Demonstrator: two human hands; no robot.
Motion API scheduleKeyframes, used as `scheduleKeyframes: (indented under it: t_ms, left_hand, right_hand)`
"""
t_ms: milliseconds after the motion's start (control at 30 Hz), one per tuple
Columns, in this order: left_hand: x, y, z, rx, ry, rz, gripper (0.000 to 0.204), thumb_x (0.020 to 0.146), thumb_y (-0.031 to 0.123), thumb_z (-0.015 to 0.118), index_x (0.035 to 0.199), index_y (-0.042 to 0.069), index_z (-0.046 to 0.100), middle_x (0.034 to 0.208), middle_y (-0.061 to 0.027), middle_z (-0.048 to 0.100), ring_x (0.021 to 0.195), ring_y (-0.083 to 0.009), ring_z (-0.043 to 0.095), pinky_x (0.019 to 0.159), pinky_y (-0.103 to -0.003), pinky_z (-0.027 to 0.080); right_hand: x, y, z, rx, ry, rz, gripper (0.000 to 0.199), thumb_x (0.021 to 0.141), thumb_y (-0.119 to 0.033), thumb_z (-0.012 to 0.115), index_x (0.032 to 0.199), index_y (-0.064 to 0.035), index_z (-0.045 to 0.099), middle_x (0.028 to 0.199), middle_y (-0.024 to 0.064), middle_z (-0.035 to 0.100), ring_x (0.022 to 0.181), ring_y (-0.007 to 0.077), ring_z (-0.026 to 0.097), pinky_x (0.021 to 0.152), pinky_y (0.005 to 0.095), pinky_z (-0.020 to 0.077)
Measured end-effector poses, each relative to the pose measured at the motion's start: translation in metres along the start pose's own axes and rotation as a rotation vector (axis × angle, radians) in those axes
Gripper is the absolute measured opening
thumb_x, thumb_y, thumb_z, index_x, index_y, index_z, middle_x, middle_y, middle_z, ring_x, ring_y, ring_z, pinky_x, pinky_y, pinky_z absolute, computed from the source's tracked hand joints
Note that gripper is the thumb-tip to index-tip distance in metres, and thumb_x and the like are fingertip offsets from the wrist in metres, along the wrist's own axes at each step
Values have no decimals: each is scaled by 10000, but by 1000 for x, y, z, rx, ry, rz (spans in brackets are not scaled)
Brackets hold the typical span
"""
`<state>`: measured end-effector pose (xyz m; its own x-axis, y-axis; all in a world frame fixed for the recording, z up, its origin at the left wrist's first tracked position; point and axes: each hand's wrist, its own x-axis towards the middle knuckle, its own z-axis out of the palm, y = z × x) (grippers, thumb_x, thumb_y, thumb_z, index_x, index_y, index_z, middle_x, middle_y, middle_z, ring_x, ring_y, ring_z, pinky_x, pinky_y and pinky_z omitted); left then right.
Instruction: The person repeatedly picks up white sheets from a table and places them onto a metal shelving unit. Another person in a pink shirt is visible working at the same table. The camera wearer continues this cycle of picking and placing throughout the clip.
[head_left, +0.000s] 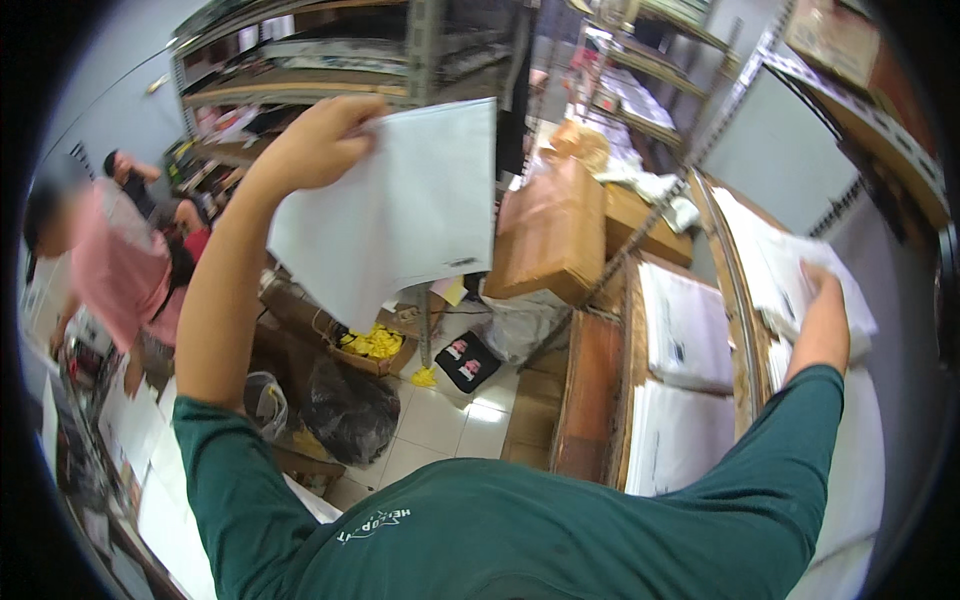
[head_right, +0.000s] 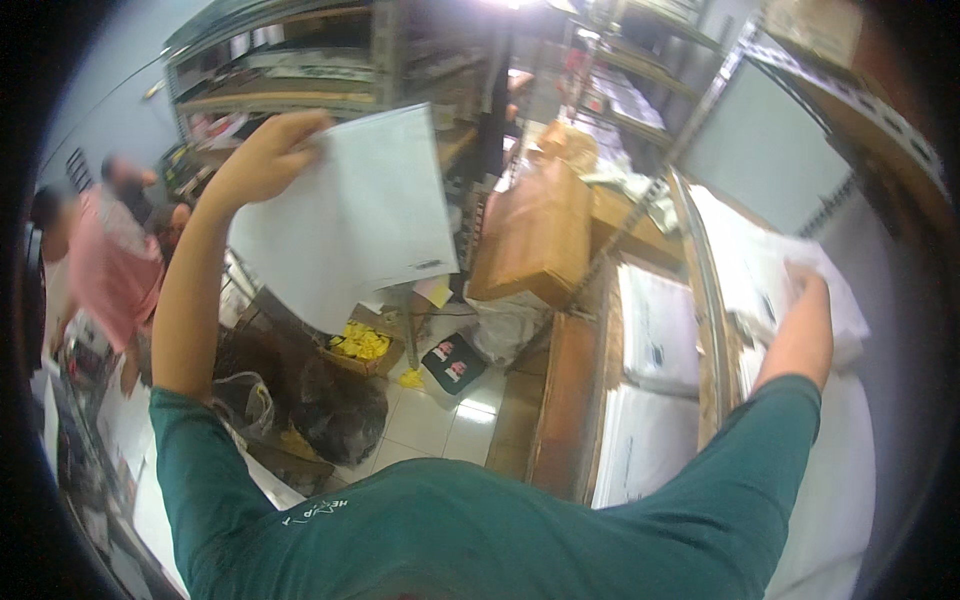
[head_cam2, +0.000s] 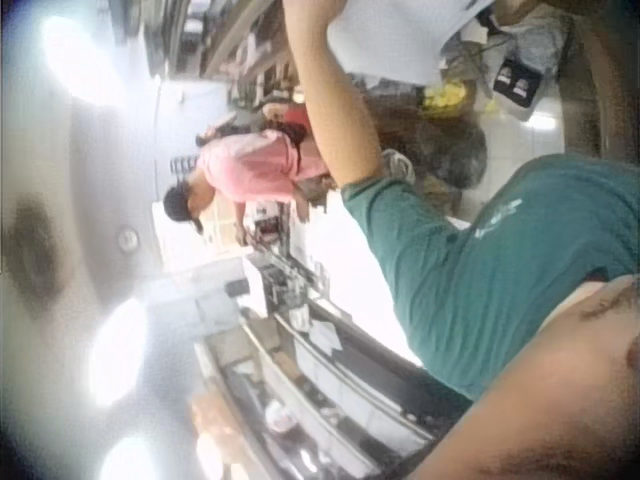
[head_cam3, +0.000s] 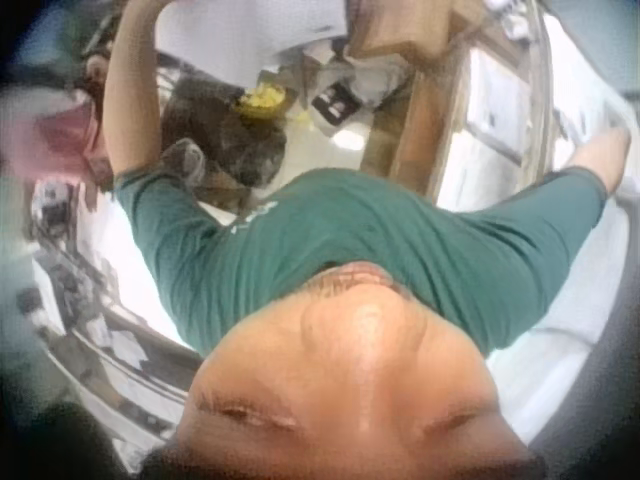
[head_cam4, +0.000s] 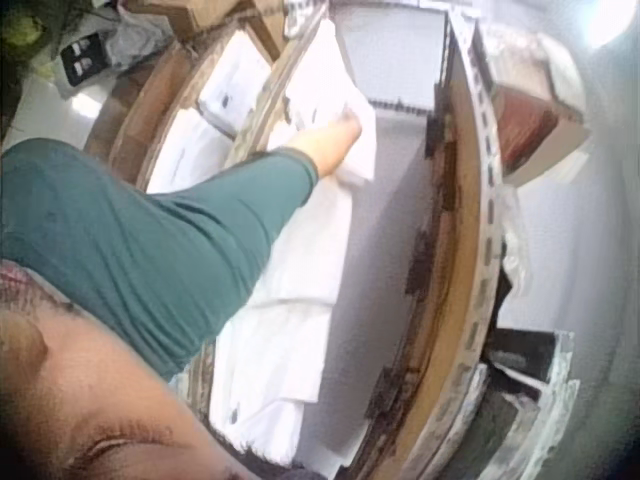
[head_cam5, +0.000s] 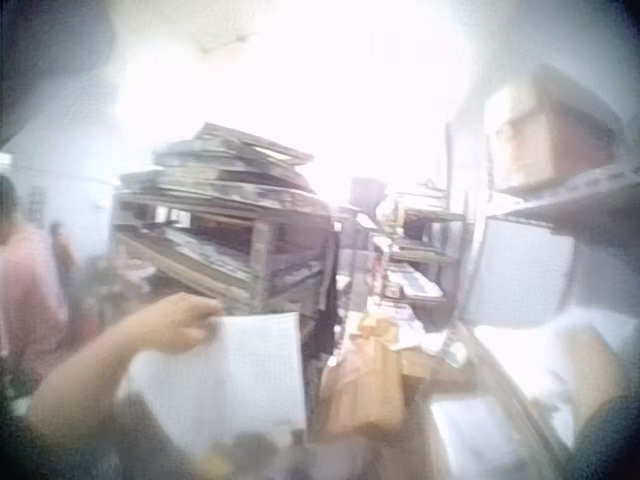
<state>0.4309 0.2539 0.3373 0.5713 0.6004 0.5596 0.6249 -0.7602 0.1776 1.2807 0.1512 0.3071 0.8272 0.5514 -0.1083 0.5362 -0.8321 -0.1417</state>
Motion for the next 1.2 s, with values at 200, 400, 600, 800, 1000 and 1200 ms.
scheduleKeyframes:
  t_ms: [200, 400, 600, 800, 1000, 1200]
  left_hand:
    - [19, -7, -27, -48, 3, -109, 184, 779, 70, 500, 925, -20, 566, 793, -118, 592, 758, -185, 544, 722, -307, 424]
    - [20, 12, -50, -60, -58, -169, 210, 756, 84, 470, 903, -2, 594, 829, -94, 592, 796, -170, 551, 742, -306, 437]
    - [11, 21, -40, -171, -8, -188, 186, 756, 90, 464, 831, -14, 600, 841, -131, 625, 853, -257, 578, 802, -370, 441]
    - [-15, 10, -14, -23, 17, -121, 225, 794, 146, 454, 910, 4, 585, 901, -138, 602, 876, -260, 552, 785, -353, 431]
    - [-21, 17, 12, 52, -17, -181, 298, 774, 193, 415, 920, 73, 646, 978, -150, 636, 955, -310, 585, 843, -409, 436]
    - [-19, -6, 24, 131, 69, -202, 250, 792, 188, 489, 948, 44, 621, 981, -144, 627, 919, -267, 588, 807, -387, 445]
  right_hand:
    - [56, -19, -45, 172, 218, -41, 686, 817, -464, 523, 1367, -99, 336, 1414, 122, 325, 1294, 283, 294, 1028, 477, 239]
    - [-61, -244, -98, 345, 70, -925, 697, 770, -515, 566, 1326, -129, 402, 1313, 97, 438, 1175, 255, 410, 968, 466, 310]
    - [-364, -366, -22, 708, -206, -1721, 413, 826, -334, 562, 1155, -83, 572, 1304, 97, 469, 1209, 234, 435, 1000, 366, 333]
    - [-445, -370, 90, 705, -226, -2126, 461, 740, -307, 632, 1127, -58, 615, 1277, 147, 498, 1176, 265, 467, 993, 340, 338]
    - [-475, -373, 138, 806, -147, -1891, 430, 778, -27, 591, 1205, -61, 556, 1201, 102, 572, 1135, 195, 508, 993, 334, 335]
    - [-482, -393, 153, 918, -158, -1732, 500, 760, 30, 546, 1252, -53, 511, 1239, 106, 545, 1137, 183, 497, 988, 287, 332]
